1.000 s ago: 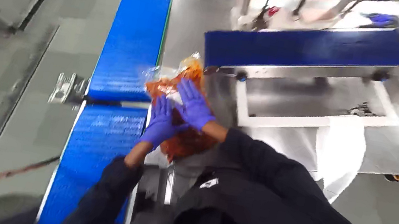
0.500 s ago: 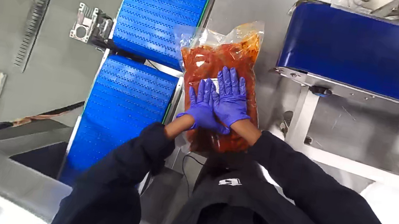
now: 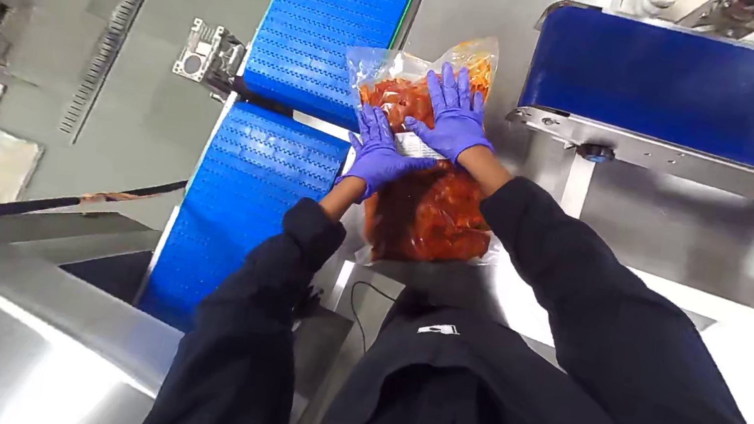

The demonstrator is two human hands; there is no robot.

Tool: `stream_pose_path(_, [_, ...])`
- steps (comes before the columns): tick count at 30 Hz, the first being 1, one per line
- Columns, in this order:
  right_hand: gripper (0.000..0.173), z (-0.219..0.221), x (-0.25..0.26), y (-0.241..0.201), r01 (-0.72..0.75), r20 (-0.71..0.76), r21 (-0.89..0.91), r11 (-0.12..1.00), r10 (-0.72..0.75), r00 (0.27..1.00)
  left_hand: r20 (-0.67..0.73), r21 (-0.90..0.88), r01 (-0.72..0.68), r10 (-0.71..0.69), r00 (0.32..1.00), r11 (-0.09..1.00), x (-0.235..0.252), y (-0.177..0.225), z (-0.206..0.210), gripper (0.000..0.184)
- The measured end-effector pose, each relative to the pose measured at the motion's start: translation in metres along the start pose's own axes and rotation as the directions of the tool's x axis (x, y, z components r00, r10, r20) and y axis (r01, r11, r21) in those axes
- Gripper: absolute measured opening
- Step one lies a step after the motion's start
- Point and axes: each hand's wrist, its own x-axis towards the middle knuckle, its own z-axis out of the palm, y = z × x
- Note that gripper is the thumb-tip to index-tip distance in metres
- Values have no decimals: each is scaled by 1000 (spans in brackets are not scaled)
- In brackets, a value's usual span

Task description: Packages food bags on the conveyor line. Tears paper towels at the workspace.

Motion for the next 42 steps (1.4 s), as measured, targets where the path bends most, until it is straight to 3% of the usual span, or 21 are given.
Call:
stream_pose_path(3, [101,19,36,19,-70,89,-85,994,77,993,55,77,66,-70,996,995,22,-4,12,165])
stream_pose_path(8, [118,15,60,20,-171,286,-122,978,199,937,204,62,107,-118,972,992,35,-1,4,169])
stream_pose_path(14, [120,14,64,22,-154,257,-85,984,171,951,144,-1,59,-59,988,998,32,-3,5,166])
stream_pose_path(16, [121,20,48,24,-115,226,-117,986,139,964,126,36,26,-30,992,999,8,-3,8,155])
stream_pose_path(19, [122,23,-8,24,-11,224,-132,991,40,974,282,117,-118,80,956,986,-54,0,10,134])
stream_pose_path(22, [119,50,-94,31,34,201,-143,989,-5,980,391,216,-244,145,909,945,-92,-19,49,141])
stream_pose_path(25, [124,69,-134,34,-45,210,-101,994,66,976,460,283,-240,88,883,929,-100,-15,56,144])
stream_pose_path(28, [124,81,-137,39,-67,162,-112,991,85,983,488,281,-208,47,872,937,-95,-14,60,150])
stream_pose_path(37, [123,82,-130,40,-91,233,-102,991,113,966,456,355,-175,-7,890,918,-91,-8,67,156])
stream_pose_path(42, [119,74,-130,41,-54,260,-23,998,58,964,476,504,-188,-90,875,843,-95,12,54,156])
